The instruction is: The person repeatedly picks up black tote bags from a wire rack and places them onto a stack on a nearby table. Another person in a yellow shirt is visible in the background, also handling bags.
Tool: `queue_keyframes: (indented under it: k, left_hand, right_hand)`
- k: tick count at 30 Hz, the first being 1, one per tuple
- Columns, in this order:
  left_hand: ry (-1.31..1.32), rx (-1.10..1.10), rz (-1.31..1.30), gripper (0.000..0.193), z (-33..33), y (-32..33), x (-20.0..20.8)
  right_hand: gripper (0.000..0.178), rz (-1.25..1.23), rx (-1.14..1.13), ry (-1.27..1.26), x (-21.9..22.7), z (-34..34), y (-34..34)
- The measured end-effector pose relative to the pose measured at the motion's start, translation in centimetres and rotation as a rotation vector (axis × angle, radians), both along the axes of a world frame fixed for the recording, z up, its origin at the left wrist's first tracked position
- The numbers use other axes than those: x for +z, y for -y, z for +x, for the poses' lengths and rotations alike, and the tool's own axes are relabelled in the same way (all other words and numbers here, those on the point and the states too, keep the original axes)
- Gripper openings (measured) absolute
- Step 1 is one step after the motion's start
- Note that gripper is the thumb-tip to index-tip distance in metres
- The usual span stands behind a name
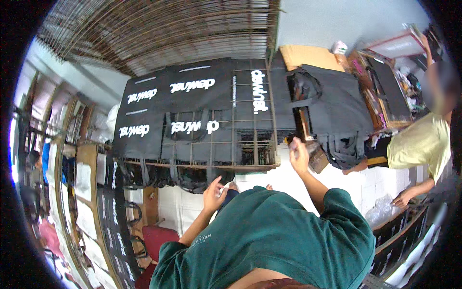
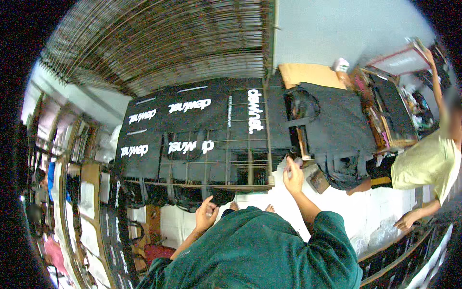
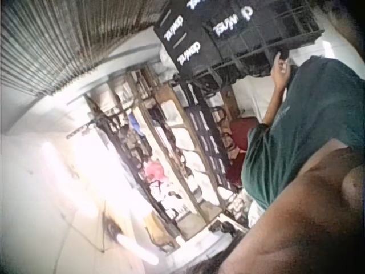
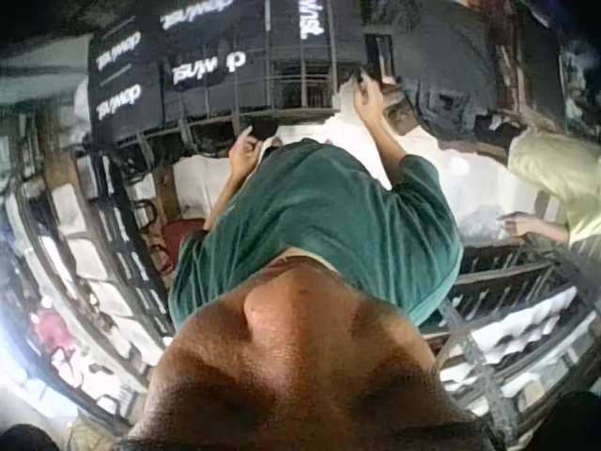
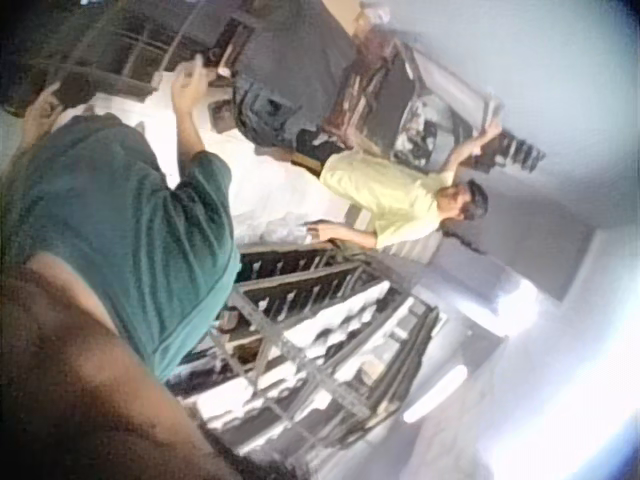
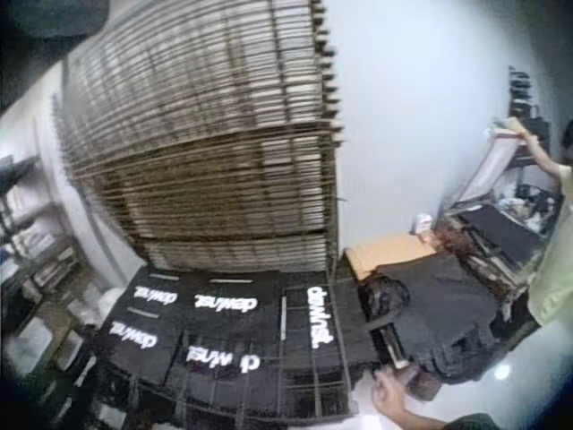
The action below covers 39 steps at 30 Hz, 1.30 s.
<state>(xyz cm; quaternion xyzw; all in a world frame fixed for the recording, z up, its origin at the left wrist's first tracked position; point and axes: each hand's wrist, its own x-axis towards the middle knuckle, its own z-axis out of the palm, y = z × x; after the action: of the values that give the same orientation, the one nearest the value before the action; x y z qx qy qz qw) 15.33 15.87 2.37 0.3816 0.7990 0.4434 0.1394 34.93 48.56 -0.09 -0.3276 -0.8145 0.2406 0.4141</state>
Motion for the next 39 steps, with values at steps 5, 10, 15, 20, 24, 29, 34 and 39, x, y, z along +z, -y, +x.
queue_keyframes:
  k: [5,10,15,20,24,29,34,39]
  left_hand:
    - [-0.093,0.102,-0.179,0.048,2.8,4.3,-4.6]
    - [0.259,0.203,-0.568,0.047,5.8,10.1,-12.8]
    - [0.569,0.059,-0.741,0.055,5.5,18.4,-25.3]
    - [0.612,0.085,-0.525,0.064,2.2,15.6,-25.5]
    - [0.670,0.245,-0.561,0.066,4.4,5.0,-13.7]
    - [0.651,0.186,-0.555,0.065,4.9,5.0,-16.4]
    - [0.679,0.056,-0.633,0.066,5.9,8.3,-15.9]
    - [0.240,-0.048,-0.904,0.055,4.2,17.3,-25.8]
  right_hand:
    - [0.028,-0.213,0.037,0.250,-3.1,7.5,1.6]
    - [0.035,-0.213,0.165,0.407,-4.1,10.0,1.3]
    - [0.046,-0.212,0.344,0.445,-3.7,8.2,1.3]
    - [0.053,-0.172,0.566,0.557,1.3,6.1,1.8]
    - [0.053,-0.144,0.606,0.541,-1.1,4.8,2.3]
    - [0.056,-0.173,0.579,0.578,-2.0,4.8,3.1]
    - [0.067,-0.241,0.644,0.662,-1.0,5.5,2.5]
    - [0.075,-0.446,0.720,0.750,0.1,5.6,2.3]
